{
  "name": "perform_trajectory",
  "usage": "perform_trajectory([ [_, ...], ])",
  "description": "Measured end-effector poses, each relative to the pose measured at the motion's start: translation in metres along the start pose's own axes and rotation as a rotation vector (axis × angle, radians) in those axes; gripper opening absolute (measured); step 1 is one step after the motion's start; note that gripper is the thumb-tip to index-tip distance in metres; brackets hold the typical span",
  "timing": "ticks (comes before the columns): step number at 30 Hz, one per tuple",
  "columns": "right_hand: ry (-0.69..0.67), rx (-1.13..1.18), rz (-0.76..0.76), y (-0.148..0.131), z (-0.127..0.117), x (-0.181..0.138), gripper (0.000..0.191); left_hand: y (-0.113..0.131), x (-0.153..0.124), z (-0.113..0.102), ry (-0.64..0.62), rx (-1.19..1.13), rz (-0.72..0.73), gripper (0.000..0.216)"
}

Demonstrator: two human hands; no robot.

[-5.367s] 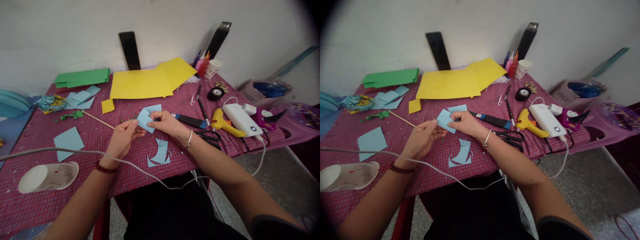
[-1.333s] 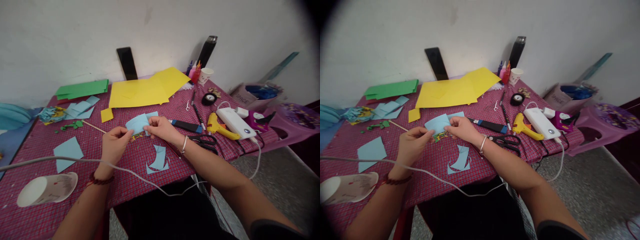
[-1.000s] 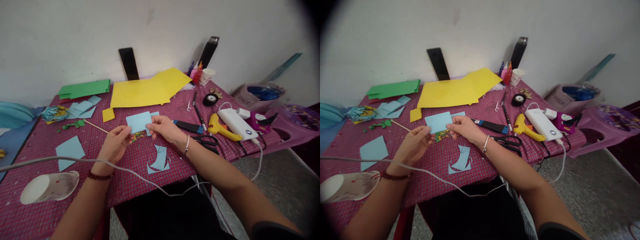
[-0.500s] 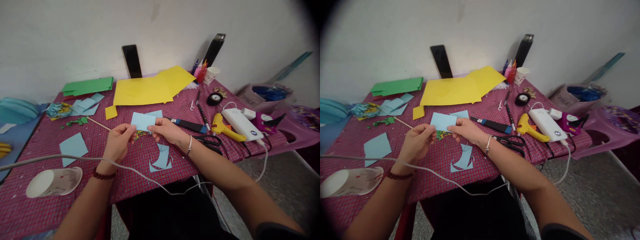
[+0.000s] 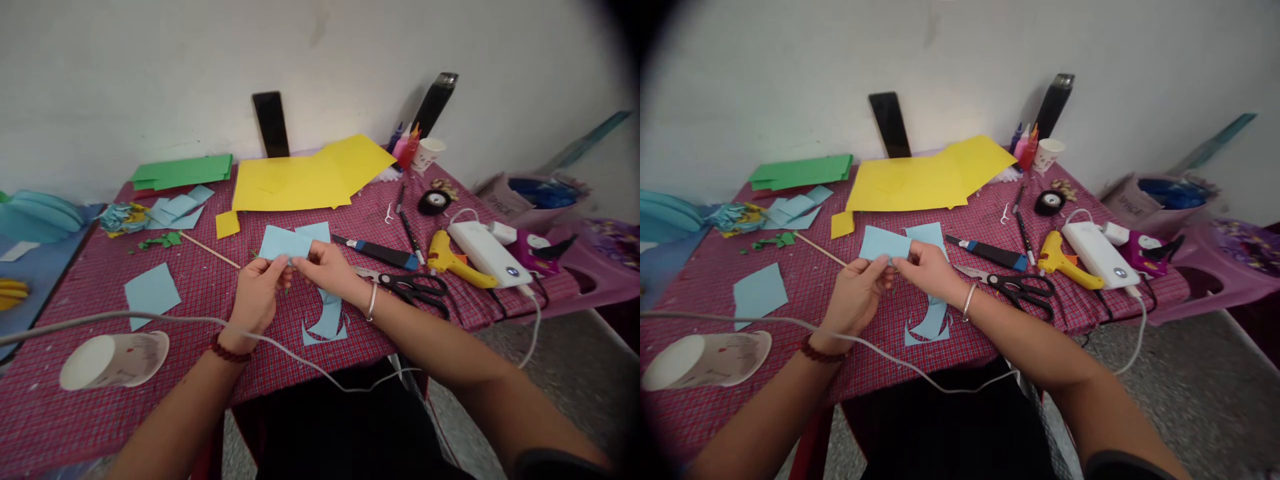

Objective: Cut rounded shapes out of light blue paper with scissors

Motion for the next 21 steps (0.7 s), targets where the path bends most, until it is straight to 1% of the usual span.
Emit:
perform_trajectory([
  [3,0.013,-0.092,-0.038,0.002,0.001,-0.002,0.015,0.002,0.001,0.000,0.002,0.028,0.023,0.024],
  [6,-0.037,-0.132,-0.042,-0.001,0.003,-0.007,0.020,0.008,0.005,-0.004,-0.001,0.006,0.037,0.023],
  [8,-0.105,-0.179,-0.059,-0.010,0.005,-0.007,0.024,0.015,0.011,-0.017,0.052,-0.055,0.048,0.023],
  [10,-0.153,-0.319,-0.110,-0.024,0.003,0.003,0.024,0.024,0.019,-0.037,0.143,-0.123,0.065,0.024],
  [11,-0.150,-0.433,-0.144,-0.031,0.001,0.013,0.022,0.028,0.023,-0.047,0.182,-0.149,0.072,0.024],
  [13,-0.088,-0.720,-0.192,-0.040,-0.004,0.043,0.020,0.033,0.030,-0.063,0.225,-0.189,0.075,0.026],
  [15,-0.024,-1.018,-0.203,-0.039,-0.005,0.081,0.030,0.036,0.033,-0.071,0.242,-0.202,0.071,0.028],
  [16,-0.038,-1.144,-0.188,-0.033,-0.002,0.099,0.036,0.037,0.033,-0.073,0.247,-0.199,0.072,0.028],
  [17,-0.079,-1.252,-0.165,-0.024,0.002,0.116,0.044,0.038,0.033,-0.074,0.251,-0.192,0.075,0.029],
  [18,-0.115,-1.339,-0.139,-0.015,0.005,0.130,0.051,0.039,0.031,-0.074,0.252,-0.187,0.081,0.029],
  [19,-0.119,-1.366,-0.130,-0.008,0.007,0.142,0.054,0.040,0.030,-0.073,0.254,-0.185,0.087,0.028],
  [21,-0.121,-1.399,-0.123,0.002,0.009,0.155,0.045,0.040,0.027,-0.070,0.250,-0.188,0.092,0.027],
])
Point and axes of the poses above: each hand's wrist, its own x-axis towards the middle knuckle, its own z-axis out of the palm, y = z × x, the point moved 8 cm from there along x, towards the middle knuckle, and after that the axes turned 10 degrees about x, right-handed, at the moved point
